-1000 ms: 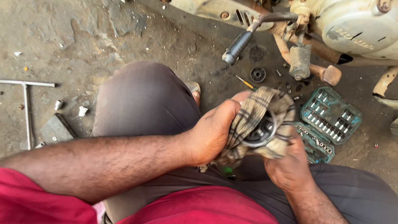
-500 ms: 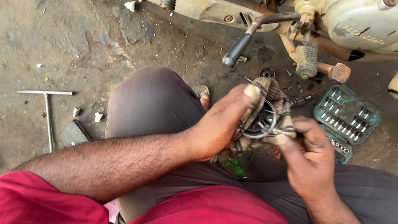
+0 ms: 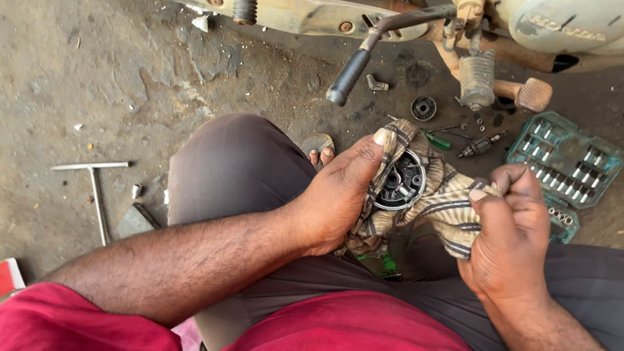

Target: The person sits on the floor and uses a wrench to tighten a screw on a cylindrical motorcycle brake part. They then use a screwdriver to adjust internal components and wipe the part with a cloth.

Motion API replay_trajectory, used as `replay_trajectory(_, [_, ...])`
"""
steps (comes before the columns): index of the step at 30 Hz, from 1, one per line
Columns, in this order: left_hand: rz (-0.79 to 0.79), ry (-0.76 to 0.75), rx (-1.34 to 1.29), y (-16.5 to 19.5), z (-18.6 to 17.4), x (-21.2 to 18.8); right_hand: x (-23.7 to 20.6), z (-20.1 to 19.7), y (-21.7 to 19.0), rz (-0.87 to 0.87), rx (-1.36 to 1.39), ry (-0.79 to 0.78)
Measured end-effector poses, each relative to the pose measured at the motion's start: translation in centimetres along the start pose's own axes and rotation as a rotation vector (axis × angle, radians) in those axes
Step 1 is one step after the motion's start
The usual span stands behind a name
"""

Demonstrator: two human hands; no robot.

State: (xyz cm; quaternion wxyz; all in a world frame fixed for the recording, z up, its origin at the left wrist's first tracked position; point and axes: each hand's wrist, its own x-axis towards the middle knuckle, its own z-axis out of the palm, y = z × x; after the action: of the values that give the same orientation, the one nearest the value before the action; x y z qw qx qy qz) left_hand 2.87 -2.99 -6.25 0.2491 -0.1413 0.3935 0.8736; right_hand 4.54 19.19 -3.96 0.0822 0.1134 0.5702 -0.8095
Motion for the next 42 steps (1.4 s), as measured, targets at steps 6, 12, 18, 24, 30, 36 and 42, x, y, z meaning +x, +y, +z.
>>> replay_trajectory(6, [-0.009,0.003,0.078,1.2,0.9,-0.3,-0.2,1.6,-1.7,0.058,-0.462,-0.279])
replay_trajectory(12, [-0.119,-0.109,-0.160,2.4,0.8,-1.1,0.7,2.8,-3.9,-0.165,-0.830,-0.369])
replay_trajectory(18, [-0.025,-0.010,0.059,1.4,1.2,-0.9,0.1,1.8,-3.7,-0.323,-0.993,-0.514])
replay_trajectory(24, [0.058,-0.287,-0.425,3.4,0.1,-0.9,0.8,0.4,-4.3,-0.121,-0.761,-0.556])
replay_trajectory(30, [-0.080,-0.043,-0.116,2.2,0.5,-0.6,0.8,1.8,-5.1,-0.477,-0.973,-0.415])
replay_trajectory(36, [0.562,-0.235,1.126,1.4,-1.0,-0.9,0.7,2.0,-4.7,-0.302,-0.926,-0.398])
replay_trajectory(42, [0.175,-0.199,0.568,1.2,-0.4,-0.7,1.2,1.3,-4.0,-0.395,-0.937,-0.426])
